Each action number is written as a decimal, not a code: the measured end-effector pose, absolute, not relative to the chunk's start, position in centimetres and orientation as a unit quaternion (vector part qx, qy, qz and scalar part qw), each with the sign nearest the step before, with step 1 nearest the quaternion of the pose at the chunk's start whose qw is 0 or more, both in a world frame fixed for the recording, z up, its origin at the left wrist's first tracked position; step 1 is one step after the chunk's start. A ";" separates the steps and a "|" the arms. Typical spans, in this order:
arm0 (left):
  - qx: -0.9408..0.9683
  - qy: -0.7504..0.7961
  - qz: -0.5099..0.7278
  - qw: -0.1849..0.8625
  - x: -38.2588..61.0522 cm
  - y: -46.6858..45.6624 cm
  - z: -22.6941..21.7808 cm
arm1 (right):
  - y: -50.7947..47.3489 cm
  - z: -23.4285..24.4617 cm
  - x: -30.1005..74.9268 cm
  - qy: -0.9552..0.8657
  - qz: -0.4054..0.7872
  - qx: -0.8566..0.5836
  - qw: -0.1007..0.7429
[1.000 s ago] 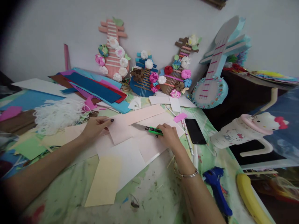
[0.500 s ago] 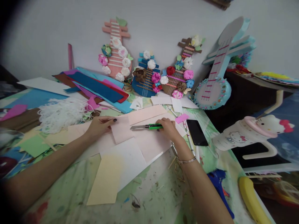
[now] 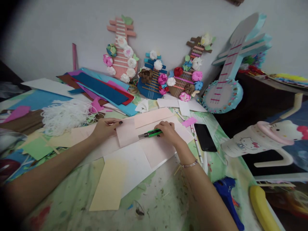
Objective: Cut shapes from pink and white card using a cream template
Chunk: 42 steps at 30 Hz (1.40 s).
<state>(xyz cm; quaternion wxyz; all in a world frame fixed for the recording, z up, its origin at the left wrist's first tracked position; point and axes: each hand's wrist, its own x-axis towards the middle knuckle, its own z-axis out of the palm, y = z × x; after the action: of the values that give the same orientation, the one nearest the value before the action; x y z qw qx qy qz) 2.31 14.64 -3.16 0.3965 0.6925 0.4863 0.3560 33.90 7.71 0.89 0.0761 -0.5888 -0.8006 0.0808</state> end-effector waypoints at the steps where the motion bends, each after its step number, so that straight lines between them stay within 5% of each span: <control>1: 0.705 0.486 0.357 0.373 2.1 14.7 -3.3 | 7.8 1.0 33.8 -0.804 0.080 -0.585 0.074; 13: 0.874 0.331 0.339 0.107 4.3 13.4 -1.7 | 7.9 0.7 34.0 -0.819 0.076 -0.561 0.088; 25: 0.970 0.194 0.120 0.087 6.9 15.0 -3.9 | 8.6 -0.1 35.0 -0.824 0.076 -0.548 0.125; 42: 0.955 0.182 0.144 0.187 6.2 16.3 -2.4 | 8.6 -1.7 35.1 -0.795 0.059 -0.580 0.169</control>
<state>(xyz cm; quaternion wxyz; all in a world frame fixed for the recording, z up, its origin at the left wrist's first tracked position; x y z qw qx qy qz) 6.21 16.32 -2.38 0.1867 0.9546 0.1819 0.1443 35.07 8.57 -1.69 0.1694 -0.5798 -0.7948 0.0594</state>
